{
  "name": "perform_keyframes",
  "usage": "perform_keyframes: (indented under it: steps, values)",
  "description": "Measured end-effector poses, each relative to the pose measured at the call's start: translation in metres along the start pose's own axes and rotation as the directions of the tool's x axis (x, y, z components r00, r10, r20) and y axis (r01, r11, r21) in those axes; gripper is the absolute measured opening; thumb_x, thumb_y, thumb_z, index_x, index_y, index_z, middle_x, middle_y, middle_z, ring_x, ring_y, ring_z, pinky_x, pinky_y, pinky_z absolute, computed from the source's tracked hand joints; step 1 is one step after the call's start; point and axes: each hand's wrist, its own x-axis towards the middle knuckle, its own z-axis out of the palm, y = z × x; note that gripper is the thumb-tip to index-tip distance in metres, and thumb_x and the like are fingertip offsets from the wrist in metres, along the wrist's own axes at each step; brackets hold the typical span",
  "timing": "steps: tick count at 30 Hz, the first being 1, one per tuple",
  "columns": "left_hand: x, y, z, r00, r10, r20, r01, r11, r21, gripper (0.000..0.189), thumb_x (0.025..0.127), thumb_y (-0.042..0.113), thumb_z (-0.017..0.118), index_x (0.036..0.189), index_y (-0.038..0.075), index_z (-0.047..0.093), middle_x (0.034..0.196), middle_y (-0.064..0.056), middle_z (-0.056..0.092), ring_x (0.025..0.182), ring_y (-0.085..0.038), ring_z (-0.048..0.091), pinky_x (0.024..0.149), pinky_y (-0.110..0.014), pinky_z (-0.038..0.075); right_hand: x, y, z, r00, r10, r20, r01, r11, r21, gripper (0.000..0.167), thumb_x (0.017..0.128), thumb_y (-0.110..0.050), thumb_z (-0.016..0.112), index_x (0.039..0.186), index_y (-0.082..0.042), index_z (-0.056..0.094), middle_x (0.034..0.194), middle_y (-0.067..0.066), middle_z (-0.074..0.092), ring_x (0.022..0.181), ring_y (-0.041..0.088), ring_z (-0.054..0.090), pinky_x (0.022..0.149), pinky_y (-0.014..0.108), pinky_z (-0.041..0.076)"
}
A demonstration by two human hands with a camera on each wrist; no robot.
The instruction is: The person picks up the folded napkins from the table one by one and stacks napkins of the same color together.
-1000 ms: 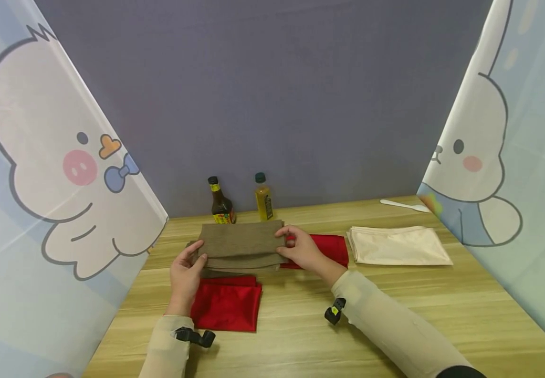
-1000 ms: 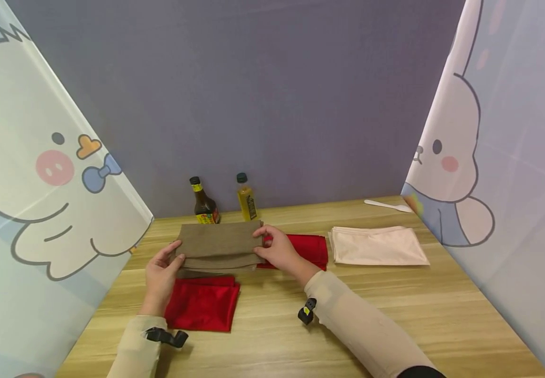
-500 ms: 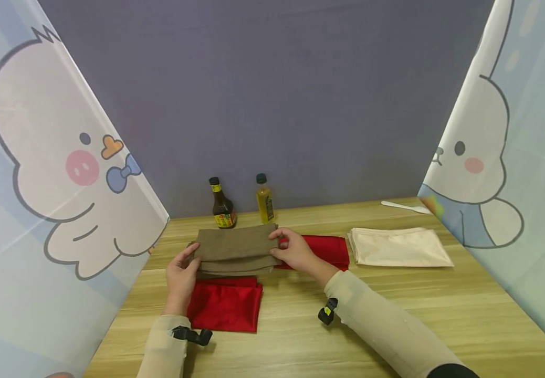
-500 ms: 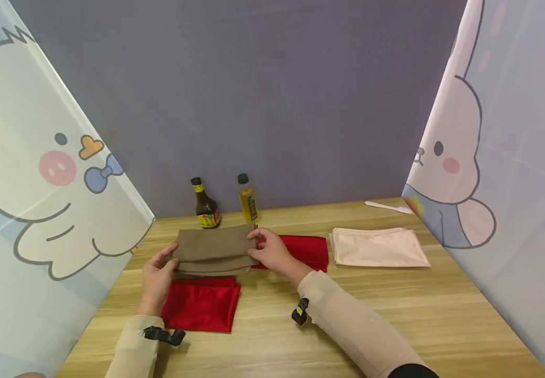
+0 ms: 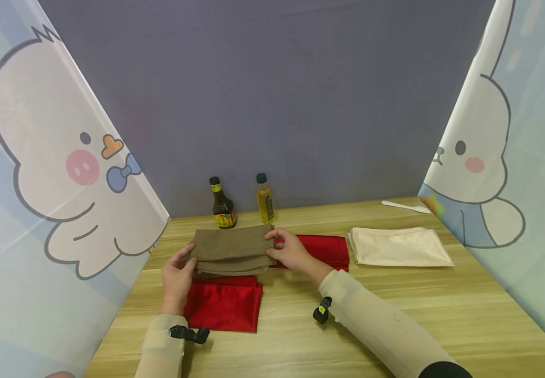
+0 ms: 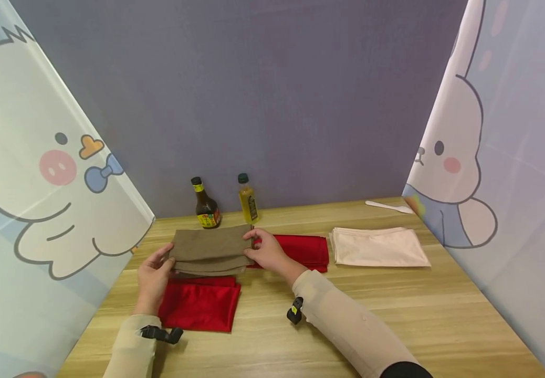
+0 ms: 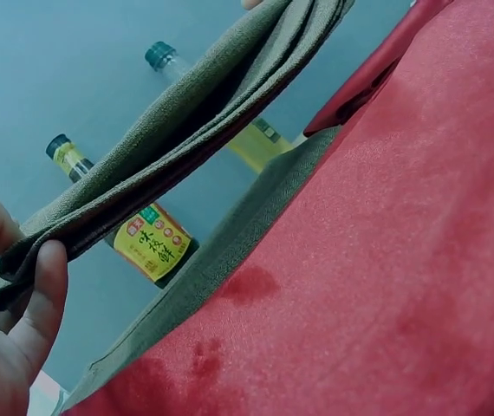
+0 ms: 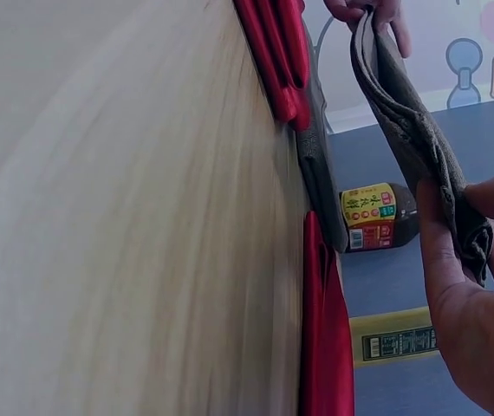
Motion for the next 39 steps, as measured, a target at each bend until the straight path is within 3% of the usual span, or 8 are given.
perform_keyframes:
  steps: [3,11,16,22,29,33,39]
  values:
    - [0.001,-0.003,-0.001,1.000,-0.005,-0.008,0.005,1.000,-0.016,0.038,0.095,-0.011,0.062,0.132,-0.005,0.069,0.112,-0.007,0.072,0.079,-0.008,0.067,0.057,-0.023,0.058,0.001,0.000,0.000,1.000,0.000,0.012,0.000,1.000,-0.001,0.038,0.092,0.006,0.073,0.128,-0.001,0.063,0.118,0.021,0.055,0.060,0.012,0.037,0.050,0.025,0.034]
    - [0.004,-0.003,-0.002,0.999,0.012,-0.038,-0.014,0.998,-0.059,0.036,0.095,-0.012,0.064,0.131,-0.009,0.068,0.121,-0.015,0.070,0.081,-0.007,0.069,0.059,-0.023,0.059,0.005,-0.001,0.006,1.000,0.001,-0.001,-0.001,1.000,-0.016,0.036,0.092,0.007,0.073,0.125,-0.004,0.064,0.122,0.012,0.054,0.060,0.011,0.034,0.051,0.024,0.034]
    - [0.005,-0.001,-0.005,0.999,-0.020,-0.043,0.018,0.999,-0.046,0.037,0.098,-0.008,0.064,0.135,-0.007,0.066,0.134,-0.017,0.062,0.088,-0.006,0.069,0.063,-0.022,0.059,0.010,0.001,0.010,1.000,-0.007,-0.017,0.006,0.999,-0.038,0.033,0.092,0.005,0.074,0.123,-0.004,0.066,0.118,0.016,0.057,0.061,0.011,0.037,0.053,0.024,0.036]
    - [0.007,-0.003,-0.010,0.998,-0.054,-0.010,0.054,0.998,-0.042,0.039,0.103,-0.002,0.060,0.142,-0.003,0.062,0.147,-0.016,0.053,0.093,-0.005,0.067,0.070,-0.021,0.059,0.016,0.003,0.015,0.999,0.009,-0.040,-0.011,0.998,-0.062,0.030,0.092,0.004,0.075,0.119,-0.006,0.069,0.109,0.015,0.059,0.064,0.011,0.041,0.056,0.025,0.039]
    - [0.009,-0.003,-0.011,0.997,-0.062,0.034,0.063,0.998,-0.018,0.040,0.106,0.001,0.057,0.145,-0.001,0.060,0.147,-0.015,0.052,0.094,-0.003,0.065,0.072,-0.018,0.057,0.020,0.006,0.021,0.999,0.031,-0.012,-0.031,0.996,-0.086,0.029,0.094,0.003,0.074,0.121,-0.005,0.067,0.109,0.016,0.057,0.065,0.012,0.039,0.056,0.025,0.037]
    - [0.009,-0.003,-0.013,0.996,-0.068,0.058,0.069,0.998,-0.012,0.042,0.106,0.001,0.057,0.147,-0.001,0.057,0.147,-0.016,0.051,0.095,-0.002,0.063,0.075,-0.017,0.056,0.022,0.006,0.024,0.999,0.039,-0.004,-0.040,0.991,-0.132,0.030,0.095,-0.001,0.074,0.123,-0.008,0.069,0.121,0.010,0.062,0.075,0.014,0.052,0.061,0.027,0.045]
    - [0.009,-0.004,-0.018,0.995,-0.084,0.057,0.083,0.996,0.010,0.045,0.107,0.003,0.056,0.152,-0.001,0.052,0.154,-0.019,0.047,0.101,-0.002,0.061,0.078,-0.017,0.054,0.027,0.007,0.029,0.999,0.035,0.003,-0.034,0.980,-0.196,0.034,0.095,-0.005,0.075,0.128,-0.010,0.071,0.133,0.008,0.064,0.107,0.024,0.065,0.086,0.038,0.056]
